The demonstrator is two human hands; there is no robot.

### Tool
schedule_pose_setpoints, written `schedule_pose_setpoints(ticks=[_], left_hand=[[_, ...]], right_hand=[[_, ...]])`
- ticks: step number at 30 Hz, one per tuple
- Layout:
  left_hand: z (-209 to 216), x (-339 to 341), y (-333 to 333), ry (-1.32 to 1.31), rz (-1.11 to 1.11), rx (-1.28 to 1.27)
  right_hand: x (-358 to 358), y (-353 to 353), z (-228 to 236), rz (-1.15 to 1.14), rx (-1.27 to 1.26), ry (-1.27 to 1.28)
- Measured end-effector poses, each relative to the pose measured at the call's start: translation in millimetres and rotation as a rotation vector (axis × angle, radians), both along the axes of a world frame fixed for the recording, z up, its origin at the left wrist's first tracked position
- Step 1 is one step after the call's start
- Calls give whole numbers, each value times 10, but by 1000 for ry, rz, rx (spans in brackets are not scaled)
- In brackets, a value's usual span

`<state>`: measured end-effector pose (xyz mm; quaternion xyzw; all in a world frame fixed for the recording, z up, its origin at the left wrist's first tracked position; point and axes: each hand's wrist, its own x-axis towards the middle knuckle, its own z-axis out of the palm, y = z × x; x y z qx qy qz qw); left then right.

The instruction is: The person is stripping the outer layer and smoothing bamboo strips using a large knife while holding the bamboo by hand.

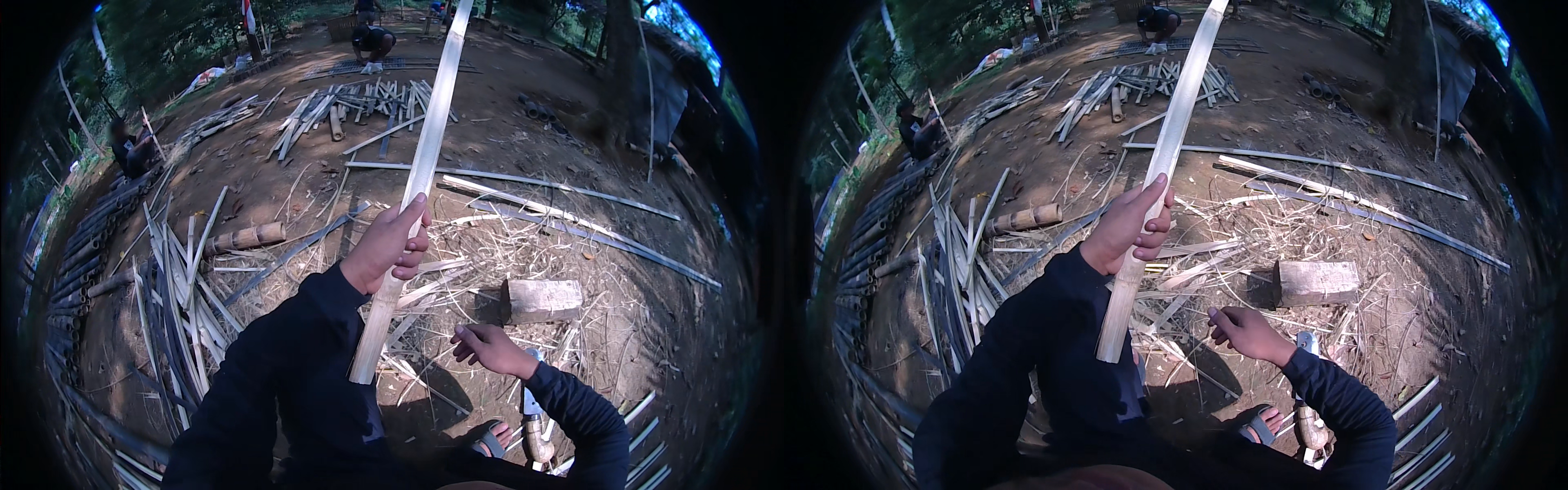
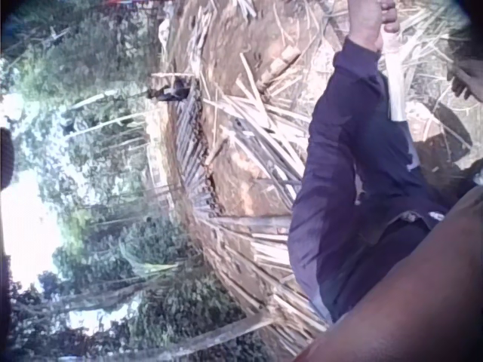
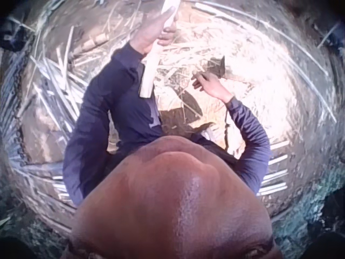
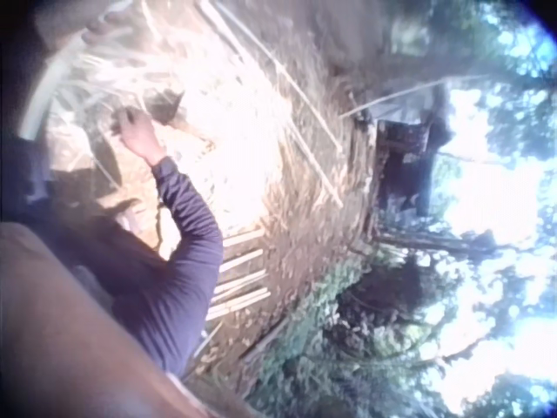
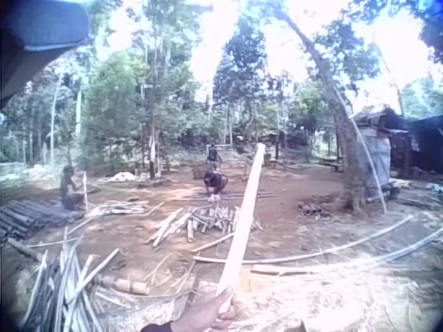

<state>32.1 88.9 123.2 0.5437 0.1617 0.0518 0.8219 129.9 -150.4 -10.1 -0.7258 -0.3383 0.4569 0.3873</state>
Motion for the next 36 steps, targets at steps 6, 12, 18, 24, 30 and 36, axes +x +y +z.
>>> schedule_pose_setpoints(ticks=[6, 12, 18, 24, 30, 36], left_hand=[[114, -120, -118, -25, 88, -28], [181, -123, -312, -83, 238, 1], [-100, -53, -296, -164, 371, 0], [-221, -40, -385, -266, 366, -5], [-303, -111, -401, -296, 426, 59], [-315, -182, -442, -390, 490, 99]], right_hand=[[-551, 190, 241, 260, 283, 426], [-783, 206, 482, 380, 438, 314], [-861, 214, 315, 200, 305, 446], [-715, 82, 47, 102, 308, 385], [-708, 150, 12, 29, 304, 56], [-622, 300, 85, -60, 556, -342]])
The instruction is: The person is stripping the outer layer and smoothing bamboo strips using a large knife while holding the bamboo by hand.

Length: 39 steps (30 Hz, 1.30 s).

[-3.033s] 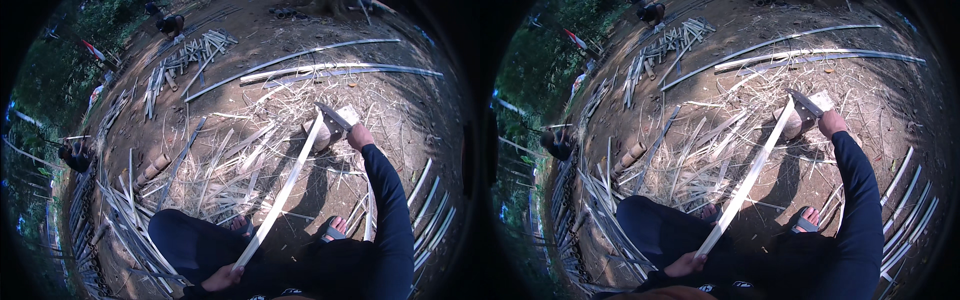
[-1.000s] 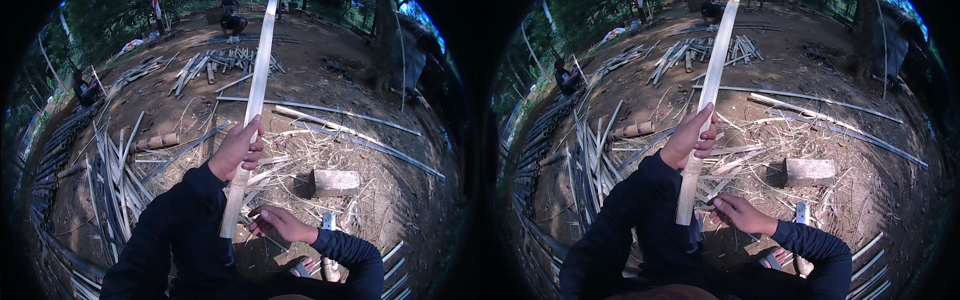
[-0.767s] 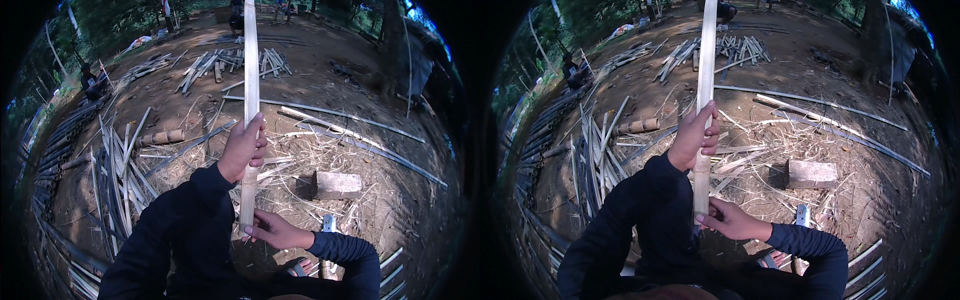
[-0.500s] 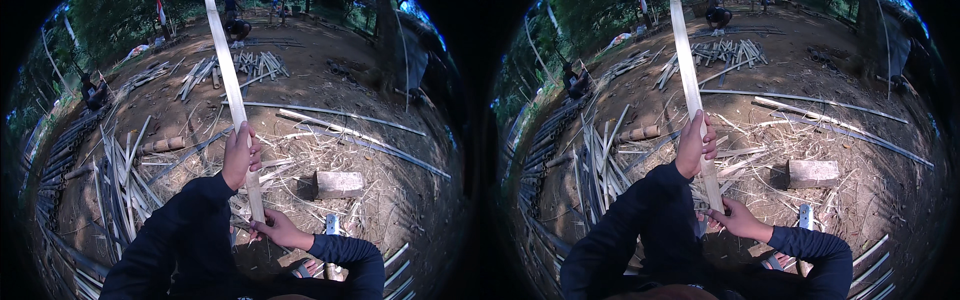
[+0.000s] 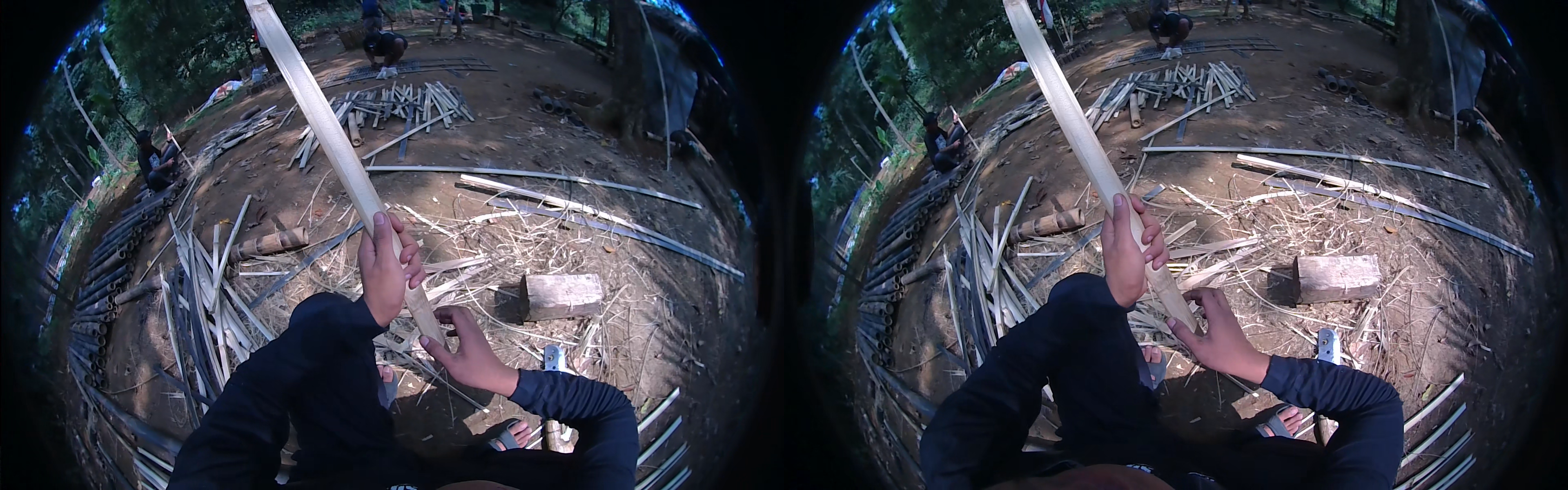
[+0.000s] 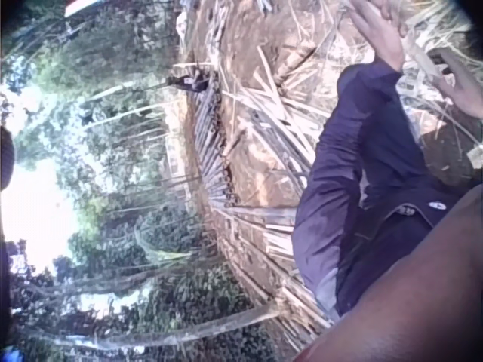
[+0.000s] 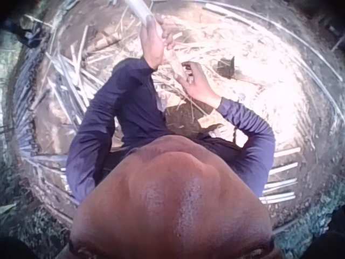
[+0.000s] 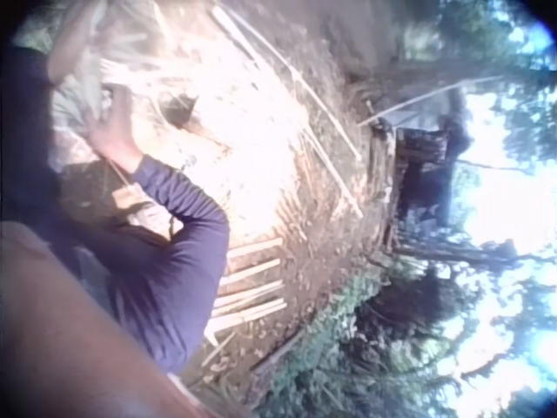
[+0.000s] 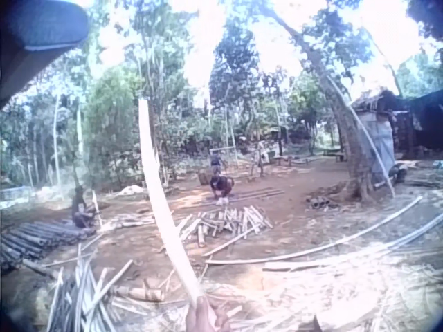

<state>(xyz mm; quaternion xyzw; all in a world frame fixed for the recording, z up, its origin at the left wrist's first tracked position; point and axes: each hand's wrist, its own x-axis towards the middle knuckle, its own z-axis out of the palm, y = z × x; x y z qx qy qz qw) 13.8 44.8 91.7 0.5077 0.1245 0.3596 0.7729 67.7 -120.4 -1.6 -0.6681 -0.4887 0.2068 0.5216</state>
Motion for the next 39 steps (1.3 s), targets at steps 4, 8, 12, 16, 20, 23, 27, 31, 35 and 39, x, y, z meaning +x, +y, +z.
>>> schedule_pose_setpoints(ticks=[4, 8, 12, 16, 20, 23, 27, 31, 35, 39], left_hand=[[6, -71, -22, -30, 35, 65], [-29, -79, -171, -44, 28, 69], [-61, -98, -211, -72, 48, 121], [-133, -137, -388, -171, 16, 123], [-176, -234, -454, -144, 46, 206], [-252, -362, -578, 64, 119, 288], [-498, -831, -667, 229, 100, 580], [-65, -1411, -598, 646, -256, 1194], [535, -1693, -546, 238, -85, 1798], [972, -1770, -292, 587, 94, 1957]], right_hand=[[3, 39, 93, 70, -54, 119], [72, 34, 110, 40, -16, 43], [22, 79, 117, -2, 62, 97], [11, 61, 191, -73, 35, 60], [51, -27, 189, -71, 2, -72], [276, -110, -1, -93, 99, -148], [395, -178, -63, -117, 53, -88], [464, -188, 32, -150, -13, -209], [580, -182, 114, -164, 47, -431], [745, -268, 209, -155, 9, -643]])
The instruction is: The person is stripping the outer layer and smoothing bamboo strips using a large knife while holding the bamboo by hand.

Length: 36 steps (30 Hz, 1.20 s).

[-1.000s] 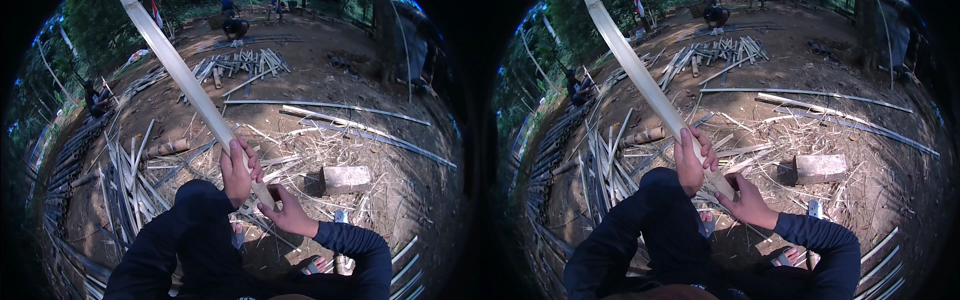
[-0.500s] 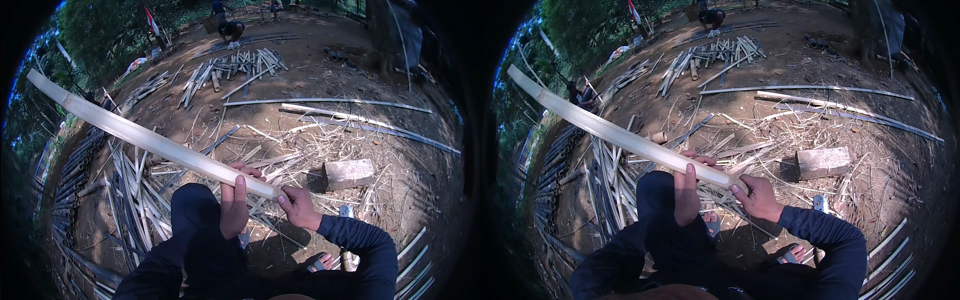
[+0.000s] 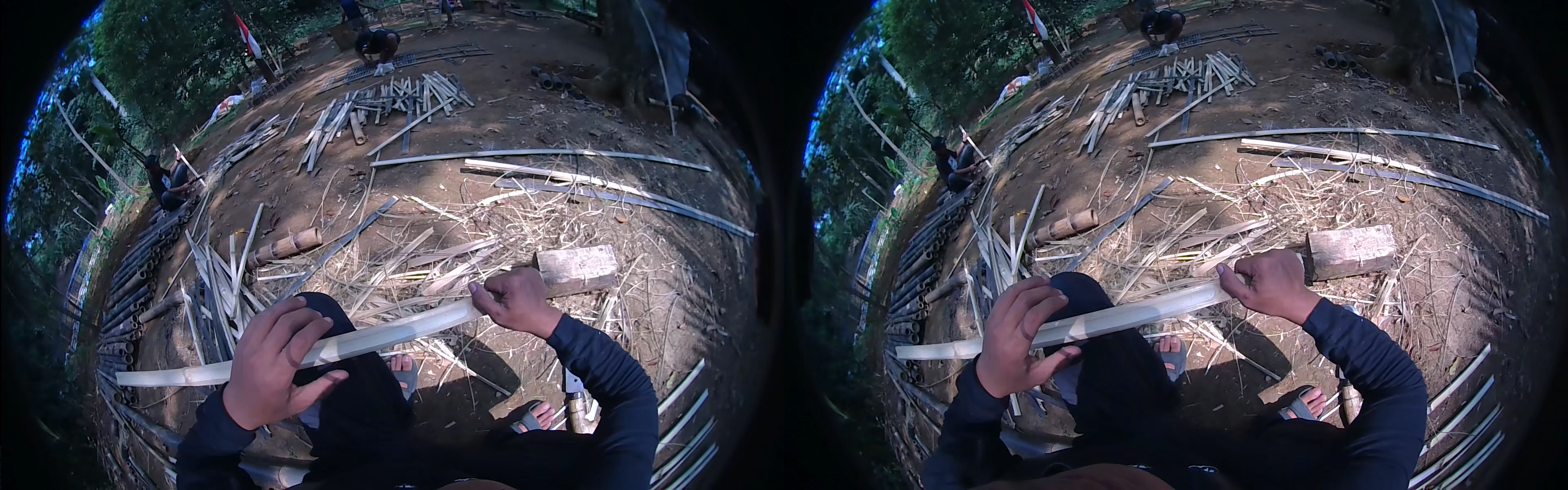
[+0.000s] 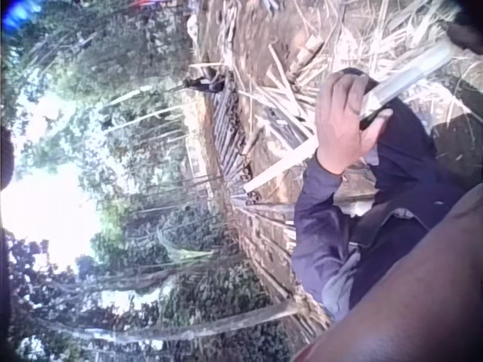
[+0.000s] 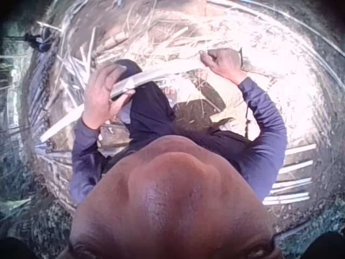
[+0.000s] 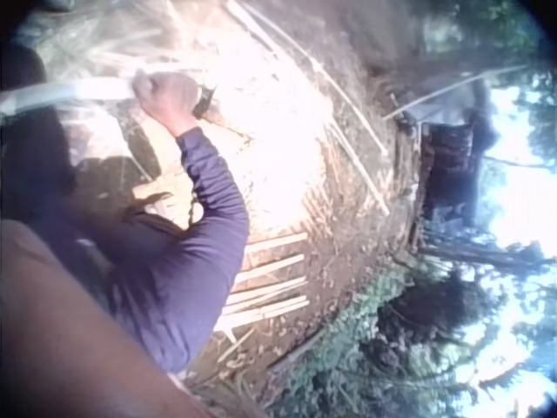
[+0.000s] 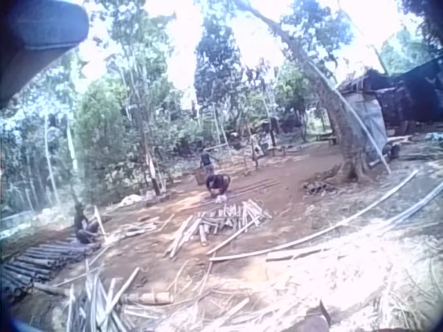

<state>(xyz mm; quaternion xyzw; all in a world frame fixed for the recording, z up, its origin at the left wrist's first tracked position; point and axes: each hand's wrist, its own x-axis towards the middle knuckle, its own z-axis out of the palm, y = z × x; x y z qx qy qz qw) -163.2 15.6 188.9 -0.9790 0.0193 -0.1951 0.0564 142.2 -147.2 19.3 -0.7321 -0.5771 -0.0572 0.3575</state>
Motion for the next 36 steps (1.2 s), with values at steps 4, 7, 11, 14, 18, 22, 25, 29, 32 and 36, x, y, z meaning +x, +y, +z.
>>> schedule_pose_setpoints(ticks=[4, 7, 11, 14, 18, 22, 25, 29, 32, 36], left_hand=[[-81, -442, 291, 488, 337, -236], [-301, -517, 395, 840, 372, -826], [-543, -457, 300, 1054, 438, -1571], [-677, -353, 195, 977, 388, -1622], [-841, 158, -161, 858, 468, -1674], [-1224, 733, -253, 826, 314, -1697], [-1559, 1227, -328, 860, 264, -1764], [-1938, 1650, -557, 903, 133, -1754], [-2088, 1709, -555, 932, 155, -1699], [-2046, 1362, -342, 820, 217, -1237]], right_hand=[[63, -38, 151, 27, 39, -47], [198, -117, 183, 65, 20, -67], [398, -170, 127, 83, 45, -104], [522, -169, 155, -23, 35, -38], [692, -247, 114, -431, 395, -334], [923, -178, -468, -529, 494, 421], [691, -208, -529, -556, 363, 1141], [809, -363, -942, -444, 303, 1367], [890, -405, -1005, -542, 290, 1402], [1209, -521, -1121, -620, 311, 1409]])
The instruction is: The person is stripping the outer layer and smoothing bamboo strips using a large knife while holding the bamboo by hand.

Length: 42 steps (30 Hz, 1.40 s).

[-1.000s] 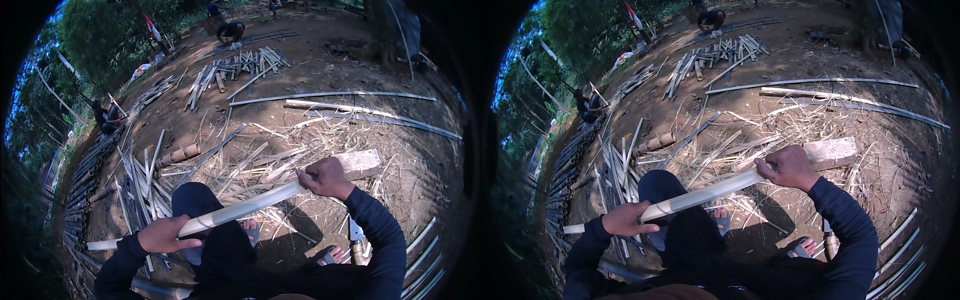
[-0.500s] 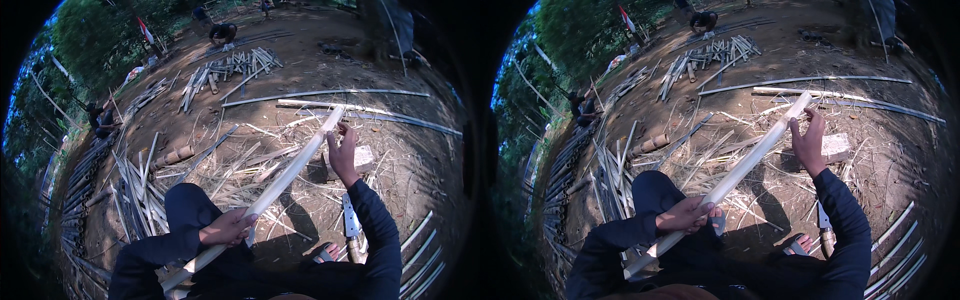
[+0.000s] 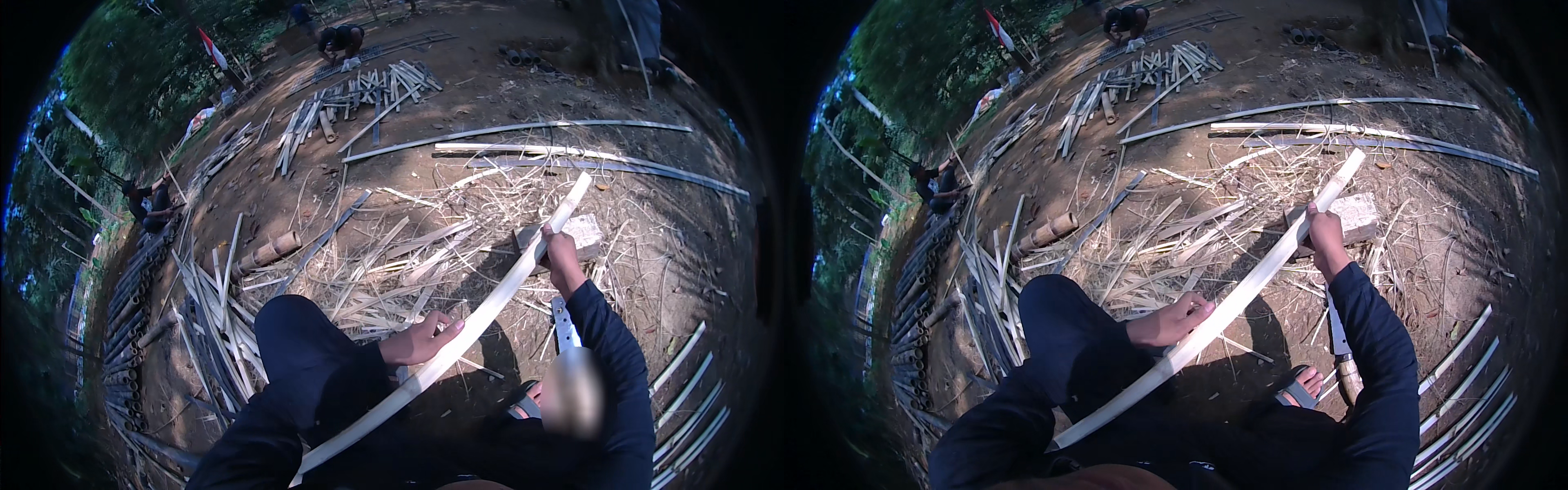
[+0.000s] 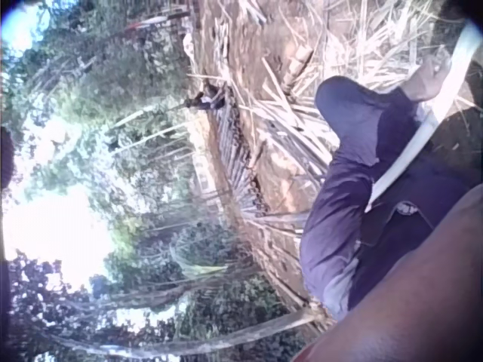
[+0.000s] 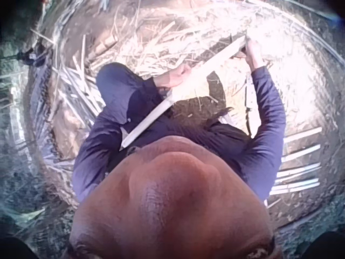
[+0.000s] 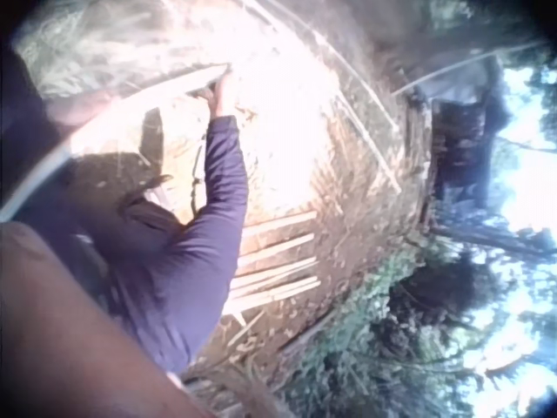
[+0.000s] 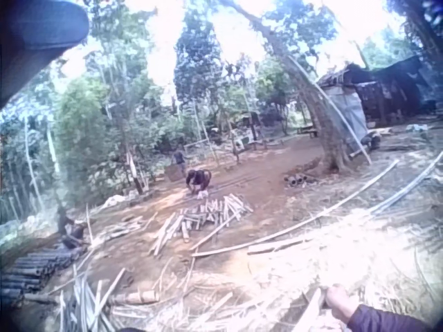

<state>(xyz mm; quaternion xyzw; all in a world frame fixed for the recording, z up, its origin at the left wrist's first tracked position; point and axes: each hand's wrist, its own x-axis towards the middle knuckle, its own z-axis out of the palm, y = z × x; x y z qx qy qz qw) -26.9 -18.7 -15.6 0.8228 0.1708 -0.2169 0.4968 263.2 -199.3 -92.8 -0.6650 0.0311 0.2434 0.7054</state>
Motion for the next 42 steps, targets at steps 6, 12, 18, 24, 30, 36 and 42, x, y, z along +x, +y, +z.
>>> schedule_pose_setpoints(ticks=[6, 12, 18, 24, 30, 36, 42], left_hand=[[272, -816, -51, 402, 53, -239], [41, -897, -166, 325, 132, -524], [-128, -366, -314, 236, 141, -347], [-512, -170, -373, 205, 105, -408], [-329, -390, -338, 94, 45, 18], [-221, -895, -304, 281, -20, -3], [-63, -987, -504, 168, 174, -72]], right_hand=[[472, -221, 19, -131, 17, 48], [660, -279, -105, -27, -25, -11], [-5, -917, -628, 168, -482, -113], [-918, -1886, -1066, 479, -1226, -511], [-1564, -2094, -1003, 756, -1330, -254], [-1636, -2743, -1768, 501, -1371, -339], [-1374, -2614, -1680, 691, -1329, -208]])
